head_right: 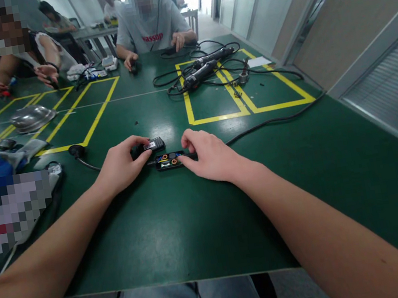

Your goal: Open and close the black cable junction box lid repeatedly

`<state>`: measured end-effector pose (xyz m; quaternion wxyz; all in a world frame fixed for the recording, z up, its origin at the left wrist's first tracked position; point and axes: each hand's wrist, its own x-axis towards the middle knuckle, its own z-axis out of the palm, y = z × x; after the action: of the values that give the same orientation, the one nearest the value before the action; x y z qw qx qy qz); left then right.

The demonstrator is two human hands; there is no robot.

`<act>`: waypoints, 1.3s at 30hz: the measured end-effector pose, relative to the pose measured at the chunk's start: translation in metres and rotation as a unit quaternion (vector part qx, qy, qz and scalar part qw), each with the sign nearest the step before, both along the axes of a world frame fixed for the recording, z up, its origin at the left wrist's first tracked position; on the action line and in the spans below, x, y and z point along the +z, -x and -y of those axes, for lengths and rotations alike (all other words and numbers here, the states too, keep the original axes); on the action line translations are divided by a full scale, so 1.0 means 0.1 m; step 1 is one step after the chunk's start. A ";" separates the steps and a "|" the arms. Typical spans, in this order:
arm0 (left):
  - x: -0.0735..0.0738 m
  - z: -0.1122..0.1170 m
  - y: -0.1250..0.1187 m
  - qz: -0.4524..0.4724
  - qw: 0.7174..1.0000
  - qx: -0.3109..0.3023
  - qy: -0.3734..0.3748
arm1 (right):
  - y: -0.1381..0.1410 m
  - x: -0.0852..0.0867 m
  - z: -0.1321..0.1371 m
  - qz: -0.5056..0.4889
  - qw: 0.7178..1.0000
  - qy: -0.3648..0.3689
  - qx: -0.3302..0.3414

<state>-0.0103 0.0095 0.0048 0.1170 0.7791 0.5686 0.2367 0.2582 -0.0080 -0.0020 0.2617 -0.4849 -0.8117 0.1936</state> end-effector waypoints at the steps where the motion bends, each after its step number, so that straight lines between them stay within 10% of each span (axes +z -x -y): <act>1: 0.01 0.00 0.00 -0.003 1.000 -0.012 -0.013 | 0.00 0.01 0.00 0.006 1.000 0.002 0.004; 11: 0.16 0.17 -0.02 -0.096 0.982 -0.161 -0.032 | -0.01 0.03 0.03 0.036 0.999 0.016 0.018; 29: 0.16 0.10 0.07 0.003 0.976 -0.217 -0.003 | -0.06 0.04 -0.01 -0.014 0.998 -0.035 0.059; 39: 0.15 0.00 0.12 0.044 0.973 -0.225 0.022 | -0.10 0.02 -0.12 -0.096 0.991 0.093 0.023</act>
<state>-0.0227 0.0094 0.0199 0.2091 0.8729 0.3786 0.2255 0.2681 0.0045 -0.0002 0.2873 -0.4674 -0.7725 0.3197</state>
